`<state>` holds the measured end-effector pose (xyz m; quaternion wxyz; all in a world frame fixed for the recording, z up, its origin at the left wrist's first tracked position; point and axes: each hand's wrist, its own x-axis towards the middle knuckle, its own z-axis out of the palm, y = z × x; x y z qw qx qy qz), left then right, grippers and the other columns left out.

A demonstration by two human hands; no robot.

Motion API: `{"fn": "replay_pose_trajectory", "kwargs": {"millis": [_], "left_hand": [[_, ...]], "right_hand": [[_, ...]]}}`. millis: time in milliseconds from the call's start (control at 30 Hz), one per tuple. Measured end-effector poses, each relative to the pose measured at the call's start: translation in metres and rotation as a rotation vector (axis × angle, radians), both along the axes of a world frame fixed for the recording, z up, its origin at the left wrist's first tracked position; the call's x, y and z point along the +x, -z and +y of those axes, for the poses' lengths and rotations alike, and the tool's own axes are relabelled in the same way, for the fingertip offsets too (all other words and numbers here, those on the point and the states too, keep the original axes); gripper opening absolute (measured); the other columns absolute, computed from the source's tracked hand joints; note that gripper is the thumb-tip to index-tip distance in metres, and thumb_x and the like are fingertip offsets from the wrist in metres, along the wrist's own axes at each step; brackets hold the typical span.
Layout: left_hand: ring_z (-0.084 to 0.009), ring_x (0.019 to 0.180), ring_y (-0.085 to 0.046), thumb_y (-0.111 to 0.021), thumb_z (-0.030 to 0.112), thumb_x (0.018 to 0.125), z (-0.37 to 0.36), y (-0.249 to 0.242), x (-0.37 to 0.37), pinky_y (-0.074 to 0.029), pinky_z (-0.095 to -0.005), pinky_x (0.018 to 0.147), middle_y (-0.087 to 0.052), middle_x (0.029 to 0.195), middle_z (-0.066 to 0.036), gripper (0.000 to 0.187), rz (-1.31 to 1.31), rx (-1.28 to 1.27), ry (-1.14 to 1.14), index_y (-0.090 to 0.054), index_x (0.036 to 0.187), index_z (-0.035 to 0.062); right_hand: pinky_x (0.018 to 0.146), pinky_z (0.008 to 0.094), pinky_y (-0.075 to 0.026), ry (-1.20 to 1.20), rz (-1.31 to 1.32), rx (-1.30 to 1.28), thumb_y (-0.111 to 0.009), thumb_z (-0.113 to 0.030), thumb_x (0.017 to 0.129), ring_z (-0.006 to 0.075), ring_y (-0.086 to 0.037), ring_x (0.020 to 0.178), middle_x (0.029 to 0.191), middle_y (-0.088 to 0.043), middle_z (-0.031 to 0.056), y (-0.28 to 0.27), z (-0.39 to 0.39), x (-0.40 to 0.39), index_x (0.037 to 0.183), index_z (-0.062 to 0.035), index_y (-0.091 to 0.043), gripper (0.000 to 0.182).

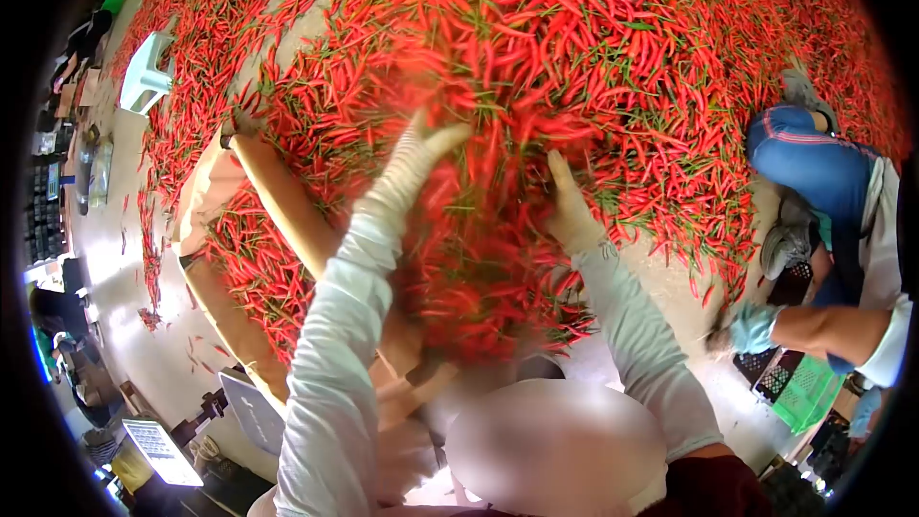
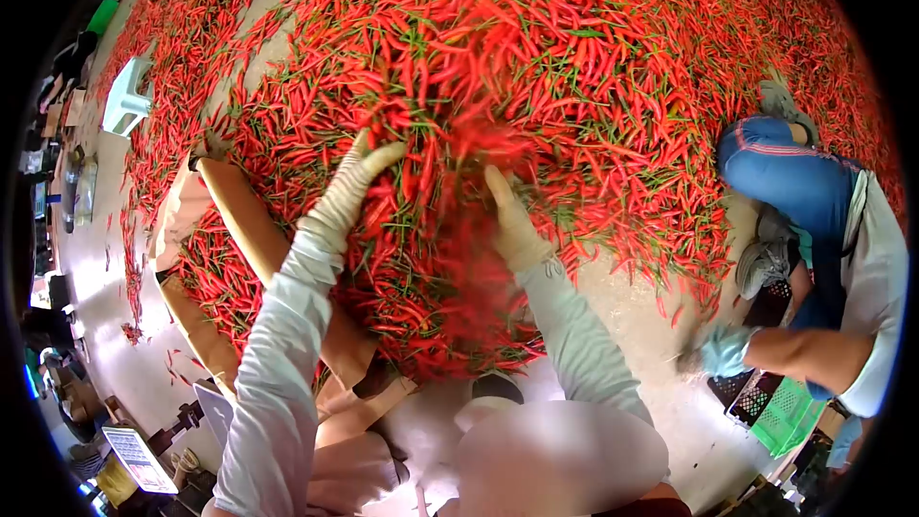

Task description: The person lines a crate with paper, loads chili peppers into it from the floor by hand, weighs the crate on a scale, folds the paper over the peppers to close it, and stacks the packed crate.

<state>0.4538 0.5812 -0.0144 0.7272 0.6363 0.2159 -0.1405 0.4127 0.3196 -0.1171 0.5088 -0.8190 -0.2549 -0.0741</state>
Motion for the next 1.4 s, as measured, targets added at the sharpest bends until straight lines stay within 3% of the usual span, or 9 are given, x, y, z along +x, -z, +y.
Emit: {"fn": "replay_pose_trajectory", "kwargs": {"millis": [100,167,267,600,733,833,900,1167,1400], "left_hand": [[-0.0181,0.106,-0.058,-0.076,0.024,0.077,-0.009,-0.018,-0.005,-0.045,-0.0338,0.092,-0.063,0.115,-0.006,0.063,-0.094,-0.049,-0.037,-0.049,0.132,0.007],[-0.0166,0.107,-0.057,-0.075,0.024,0.078,-0.012,-0.04,-0.023,-0.044,-0.0328,0.093,-0.064,0.113,-0.005,0.059,-0.047,-0.106,0.009,-0.051,0.129,0.0074],[-0.0108,0.096,-0.058,-0.072,0.025,0.08,-0.008,-0.052,-0.054,-0.045,-0.0282,0.084,-0.063,0.101,-0.001,0.05,-0.098,-0.163,-0.03,-0.053,0.124,0.0083],[-0.0178,0.099,-0.06,-0.059,0.024,0.089,0.142,-0.167,-0.238,-0.053,-0.0326,0.08,-0.061,0.109,-0.008,0.045,0.038,-0.264,-0.332,-0.046,0.129,0.0078],[-0.0274,0.124,-0.049,-0.064,0.032,0.088,0.18,-0.133,-0.291,-0.043,-0.0426,0.1,-0.044,0.14,-0.017,0.064,0.474,0.302,-0.636,-0.039,0.141,0.0081],[-0.0326,0.128,-0.043,-0.065,0.033,0.084,0.22,-0.093,-0.318,-0.04,-0.0426,0.101,-0.038,0.144,-0.019,0.065,0.375,0.936,-0.198,-0.041,0.14,0.0105],[-0.0341,0.115,-0.052,-0.063,0.025,0.082,0.21,-0.106,-0.29,-0.044,-0.0392,0.096,-0.045,0.137,-0.019,0.054,0.055,1.379,0.072,-0.05,0.133,0.009],[-0.0188,0.11,-0.057,-0.057,0.014,0.092,0.142,-0.076,-0.041,-0.043,-0.029,0.095,-0.062,0.118,-0.013,0.038,-0.28,0.537,0.001,-0.054,0.125,-0.0033],[-0.0322,0.138,-0.033,-0.064,0.059,0.078,0.075,-0.046,0.131,-0.03,-0.0401,0.111,-0.032,0.15,-0.02,0.09,-0.104,0.759,0.101,-0.031,0.147,0.0121]], "right_hand": [[0.109,0.0386,-0.032,0.237,1.14,0.867,-0.069,-0.006,0.075,0.0297,-0.04,0.131,0.139,-0.044,0.0182,-0.033,0.014,0.005,0.143,-0.0095,-0.036,0.075],[0.106,0.0385,-0.035,0.386,1.306,0.911,-0.068,-0.024,0.082,0.0273,-0.044,0.128,0.138,-0.046,0.0167,-0.091,0.028,0.004,0.139,-0.0085,-0.042,0.064],[0.096,0.0374,-0.044,-0.106,1.266,0.822,-0.057,-0.053,0.088,0.0217,-0.056,0.114,0.127,-0.058,0.0096,-0.133,0.039,0.001,0.131,-0.0065,-0.052,0.063],[0.082,0.0289,-0.047,-0.66,1.272,0.809,-0.064,-0.031,0.089,0.0104,-0.056,0.091,0.102,-0.06,-0.0013,-0.254,0.188,-0.088,0.127,-0.0095,-0.051,0.045],[0.086,0.0288,-0.045,-0.642,1.394,0.159,-0.061,-0.023,0.09,0.0102,-0.05,0.1,0.116,-0.054,0.0021,-0.236,0.2,-0.107,0.142,-0.0078,-0.037,0.059],[0.092,0.031,-0.044,-0.632,1.118,0.256,-0.059,-0.03,0.09,0.0167,-0.048,0.113,0.129,-0.05,0.0085,-0.232,0.162,-0.085,0.144,-0.0073,-0.035,0.063],[0.099,0.0378,-0.041,-0.32,1.057,0.326,-0.058,-0.036,0.09,0.0218,-0.046,0.121,0.137,-0.044,0.0107,-0.222,0.118,-0.056,0.143,-0.0089,-0.037,0.063],[0.112,0.0565,-0.019,0.431,1.005,0.605,-0.053,-0.059,0.088,0.036,-0.016,0.143,0.156,-0.015,0.0172,-0.162,-0.031,0.073,0.152,-0.0161,-0.014,0.086],[0.107,0.0686,-0.01,0.55,1.214,0.529,-0.064,-0.074,0.069,0.0379,-0.006,0.144,0.159,0.001,0.0094,-0.149,-0.022,0.127,0.153,-0.0248,0.0,0.116]]}}
